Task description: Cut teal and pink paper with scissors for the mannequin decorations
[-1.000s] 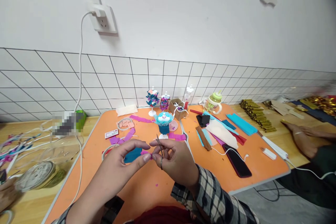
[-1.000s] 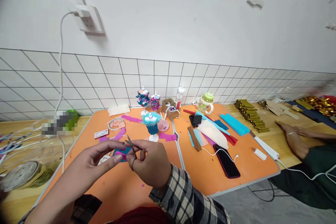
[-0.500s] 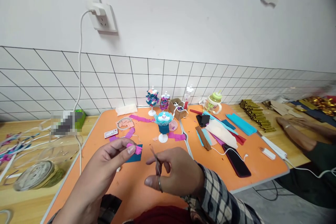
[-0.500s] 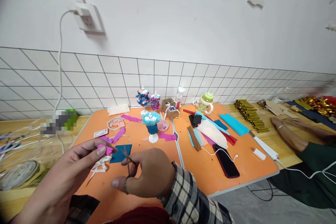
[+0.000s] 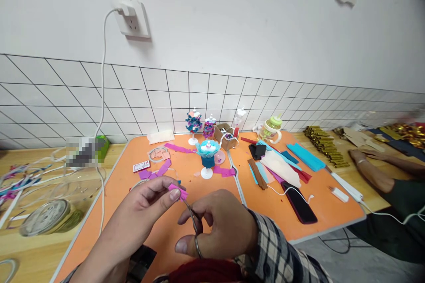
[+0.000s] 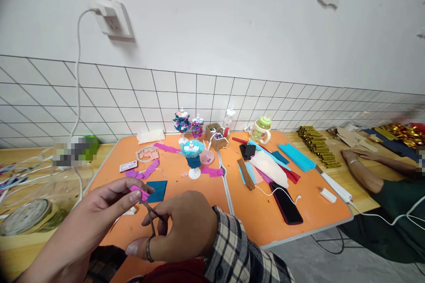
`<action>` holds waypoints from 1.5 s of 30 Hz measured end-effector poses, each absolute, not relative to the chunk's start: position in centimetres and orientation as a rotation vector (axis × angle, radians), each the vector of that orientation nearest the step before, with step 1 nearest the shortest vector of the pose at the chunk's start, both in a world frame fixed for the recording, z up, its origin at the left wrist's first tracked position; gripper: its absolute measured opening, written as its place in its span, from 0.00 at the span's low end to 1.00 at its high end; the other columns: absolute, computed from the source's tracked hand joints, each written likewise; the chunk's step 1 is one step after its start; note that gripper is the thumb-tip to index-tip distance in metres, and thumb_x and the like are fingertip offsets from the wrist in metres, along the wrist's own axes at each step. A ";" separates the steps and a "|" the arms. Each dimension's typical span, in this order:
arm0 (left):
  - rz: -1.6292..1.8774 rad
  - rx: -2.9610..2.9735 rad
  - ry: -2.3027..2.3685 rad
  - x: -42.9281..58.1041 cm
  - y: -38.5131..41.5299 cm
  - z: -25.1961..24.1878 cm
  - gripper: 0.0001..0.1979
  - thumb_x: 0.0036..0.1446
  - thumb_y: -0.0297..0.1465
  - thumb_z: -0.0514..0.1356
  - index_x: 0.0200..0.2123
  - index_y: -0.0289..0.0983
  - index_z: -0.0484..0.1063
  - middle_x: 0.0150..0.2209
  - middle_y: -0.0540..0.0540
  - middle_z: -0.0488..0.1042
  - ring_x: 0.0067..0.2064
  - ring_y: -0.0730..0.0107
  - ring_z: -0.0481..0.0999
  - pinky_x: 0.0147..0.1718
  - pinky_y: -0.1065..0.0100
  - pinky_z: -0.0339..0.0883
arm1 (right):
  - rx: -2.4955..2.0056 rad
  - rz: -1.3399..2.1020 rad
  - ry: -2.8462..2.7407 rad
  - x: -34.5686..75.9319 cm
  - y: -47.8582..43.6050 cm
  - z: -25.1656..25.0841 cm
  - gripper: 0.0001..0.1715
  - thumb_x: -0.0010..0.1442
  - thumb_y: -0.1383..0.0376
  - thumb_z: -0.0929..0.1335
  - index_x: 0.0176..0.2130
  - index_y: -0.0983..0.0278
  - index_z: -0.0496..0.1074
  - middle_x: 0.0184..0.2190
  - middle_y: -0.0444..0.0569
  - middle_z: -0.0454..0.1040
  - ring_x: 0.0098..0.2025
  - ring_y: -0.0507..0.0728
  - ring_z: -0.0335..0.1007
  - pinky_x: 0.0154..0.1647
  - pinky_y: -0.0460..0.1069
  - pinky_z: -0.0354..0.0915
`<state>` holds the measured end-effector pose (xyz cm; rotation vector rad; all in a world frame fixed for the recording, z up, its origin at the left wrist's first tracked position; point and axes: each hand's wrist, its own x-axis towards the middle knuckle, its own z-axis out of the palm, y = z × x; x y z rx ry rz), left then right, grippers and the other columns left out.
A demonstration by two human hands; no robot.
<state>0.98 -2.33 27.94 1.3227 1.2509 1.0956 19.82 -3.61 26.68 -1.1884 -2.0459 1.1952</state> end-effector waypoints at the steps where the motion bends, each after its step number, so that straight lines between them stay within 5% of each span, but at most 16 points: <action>1: 1.101 1.317 1.253 1.0 -2.4 28.0 0.12 0.51 0.45 0.70 0.27 0.44 0.81 0.26 0.47 0.79 0.30 0.61 0.74 0.32 0.65 0.70 | -1.174 1.192 -2.037 19.8 -3.6 26.6 0.18 0.48 0.58 0.78 0.40 0.59 0.83 0.21 0.39 0.74 0.21 0.48 0.61 0.24 0.45 0.55; 7: 1.107 1.303 1.267 1.1 -2.7 27.8 0.13 0.50 0.46 0.70 0.27 0.43 0.81 0.27 0.46 0.79 0.33 0.58 0.75 0.34 0.64 0.71 | -1.162 1.177 -1.997 19.8 -3.6 26.5 0.14 0.48 0.60 0.78 0.37 0.59 0.83 0.18 0.37 0.69 0.19 0.47 0.57 0.22 0.44 0.54; 23: 1.146 1.234 1.290 1.3 -2.7 27.9 0.11 0.49 0.44 0.71 0.27 0.43 0.81 0.28 0.47 0.78 0.32 0.60 0.74 0.34 0.65 0.70 | -1.165 1.166 -2.012 19.7 -3.7 26.3 0.17 0.49 0.54 0.78 0.38 0.59 0.83 0.19 0.39 0.72 0.23 0.50 0.67 0.25 0.44 0.59; 45: 1.127 1.242 1.220 1.1 -2.5 27.0 0.10 0.50 0.43 0.71 0.27 0.43 0.81 0.27 0.48 0.78 0.33 0.61 0.75 0.34 0.67 0.68 | -1.198 1.177 -2.017 19.9 -3.6 26.4 0.15 0.49 0.57 0.78 0.38 0.60 0.83 0.20 0.38 0.72 0.21 0.48 0.62 0.25 0.45 0.56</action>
